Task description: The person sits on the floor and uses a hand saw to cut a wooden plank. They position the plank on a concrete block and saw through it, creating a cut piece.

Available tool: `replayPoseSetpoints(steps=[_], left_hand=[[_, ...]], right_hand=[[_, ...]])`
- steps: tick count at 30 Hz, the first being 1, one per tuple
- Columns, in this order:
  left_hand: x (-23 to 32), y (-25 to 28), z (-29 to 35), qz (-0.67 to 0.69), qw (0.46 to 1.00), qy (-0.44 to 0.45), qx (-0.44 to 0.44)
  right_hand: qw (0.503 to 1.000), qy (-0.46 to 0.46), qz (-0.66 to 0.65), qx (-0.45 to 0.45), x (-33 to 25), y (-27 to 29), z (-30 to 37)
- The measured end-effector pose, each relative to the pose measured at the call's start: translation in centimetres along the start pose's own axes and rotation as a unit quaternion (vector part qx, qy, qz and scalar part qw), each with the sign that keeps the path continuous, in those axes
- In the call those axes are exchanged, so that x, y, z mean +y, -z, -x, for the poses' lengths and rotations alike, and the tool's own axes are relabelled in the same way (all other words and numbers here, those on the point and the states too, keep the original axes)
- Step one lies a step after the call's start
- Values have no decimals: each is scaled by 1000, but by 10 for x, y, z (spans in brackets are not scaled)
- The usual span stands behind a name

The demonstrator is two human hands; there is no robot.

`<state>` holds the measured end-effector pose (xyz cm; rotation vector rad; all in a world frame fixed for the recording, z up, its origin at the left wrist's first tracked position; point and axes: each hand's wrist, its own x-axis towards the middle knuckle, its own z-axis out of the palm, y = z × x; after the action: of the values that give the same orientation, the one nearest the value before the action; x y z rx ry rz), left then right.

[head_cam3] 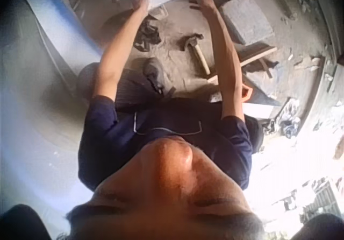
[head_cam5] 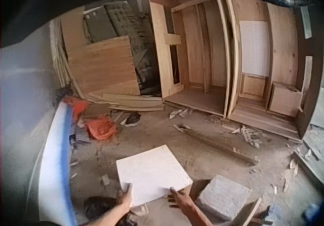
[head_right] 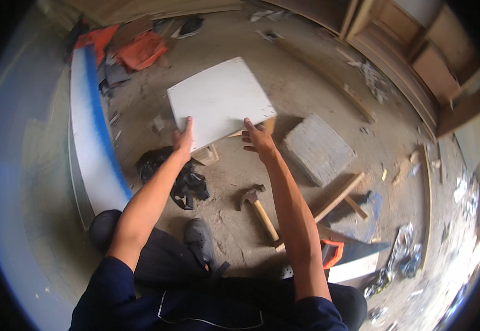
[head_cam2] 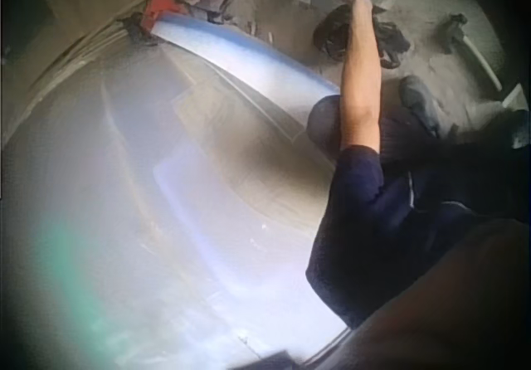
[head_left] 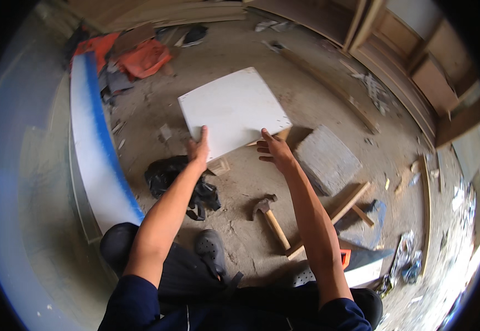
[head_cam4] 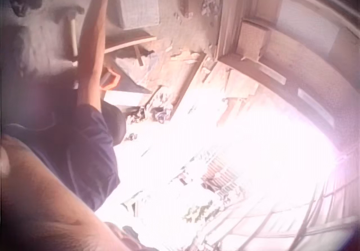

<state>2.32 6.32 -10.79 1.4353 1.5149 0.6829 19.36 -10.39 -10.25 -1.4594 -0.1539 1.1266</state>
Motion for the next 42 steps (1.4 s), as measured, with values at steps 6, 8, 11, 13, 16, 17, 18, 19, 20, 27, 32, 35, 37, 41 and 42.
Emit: replayPoseSetpoints(steps=[6,8,11,13,16,17,18,19,20,27,32,35,37,41,42], left_hand=[[19,23,-4,19,1000,-11,-23],[18,44,-44,-3,995,-69,77],[63,97,-68,28,997,-64,24],[72,139,-101,39,995,-85,43],[67,189,-141,56,995,-69,34],[55,208,-148,47,996,-57,55],[49,221,-154,43,995,-49,71],[35,233,-164,36,994,-34,93],[12,251,-179,24,992,-19,119],[-80,302,-195,83,992,23,94],[-78,305,-196,34,994,67,79],[-76,295,-203,-221,942,-22,253],[-71,292,-202,-350,897,-87,257],[-29,258,-176,-461,863,-196,66],[-20,253,-168,-467,861,-200,23]], right_hand=[[993,36,-103,33,-9,-64,-14],[999,29,-35,-25,-22,-89,-12],[998,26,21,-56,-47,-115,-10],[994,11,5,-106,-61,-150,-22],[976,20,-122,-179,-58,-200,-56],[977,3,-144,-159,-59,-230,-49],[978,-2,-123,-167,-56,-248,-53],[979,-6,-102,-174,-53,-264,-58],[979,-13,-87,-187,-46,-285,-61],[974,-59,49,-211,18,-339,-67],[956,-63,241,-156,-1,-343,-64],[894,16,444,-61,-26,-341,-62],[830,139,539,18,-36,-343,-54],[717,381,583,7,-18,-323,-77],[713,384,587,4,-12,-325,-78]])
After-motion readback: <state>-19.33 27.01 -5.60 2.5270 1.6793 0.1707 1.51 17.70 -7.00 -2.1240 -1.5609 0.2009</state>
